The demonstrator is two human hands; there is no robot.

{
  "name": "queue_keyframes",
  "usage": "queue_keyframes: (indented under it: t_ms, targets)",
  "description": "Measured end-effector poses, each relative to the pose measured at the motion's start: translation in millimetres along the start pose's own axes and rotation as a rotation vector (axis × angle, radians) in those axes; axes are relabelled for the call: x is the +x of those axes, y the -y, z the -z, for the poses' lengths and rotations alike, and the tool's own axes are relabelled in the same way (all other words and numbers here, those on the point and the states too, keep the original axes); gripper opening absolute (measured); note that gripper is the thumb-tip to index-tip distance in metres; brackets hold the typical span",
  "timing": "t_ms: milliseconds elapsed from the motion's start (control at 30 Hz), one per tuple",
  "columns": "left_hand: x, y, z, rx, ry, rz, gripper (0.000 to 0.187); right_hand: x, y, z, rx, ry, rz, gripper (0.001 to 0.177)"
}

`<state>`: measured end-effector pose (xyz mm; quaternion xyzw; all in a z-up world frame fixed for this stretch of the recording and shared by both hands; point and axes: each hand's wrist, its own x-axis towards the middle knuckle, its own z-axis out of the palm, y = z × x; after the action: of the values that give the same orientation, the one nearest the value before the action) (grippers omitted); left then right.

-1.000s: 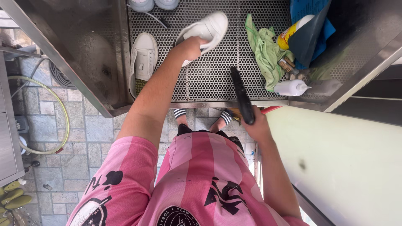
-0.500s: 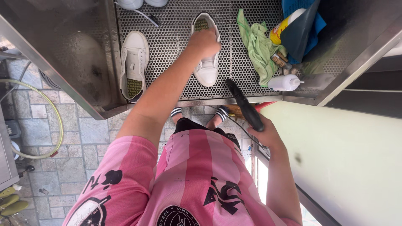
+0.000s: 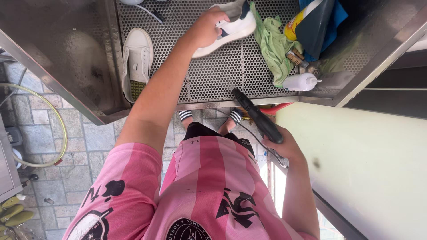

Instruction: The person applies a cleaning solution to a white sneaker, then uses a handheld steam cleaner to treat the shoe's exterior and interior. The person handles multiple shoes, moving them on a perforated metal work surface and placing them into a sink area.

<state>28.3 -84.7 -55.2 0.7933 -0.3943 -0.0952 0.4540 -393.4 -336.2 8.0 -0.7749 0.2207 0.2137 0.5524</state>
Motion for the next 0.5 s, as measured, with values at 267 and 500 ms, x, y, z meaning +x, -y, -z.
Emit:
queue_keyframes:
  t_ms: [267,500]
  targets:
    - [-30.2,-2.8,-3.9,-0.023,0.043,0.452,0.028,-23.6,8.0,5.3,-0.083,-0.206,-0.025,0.034]
    - [-31.7,1.7,-6.6,-0.142,0.020,0.520,0.045,-36.8,22.9,-23.5,-0.281,-0.321,0.128,0.051]
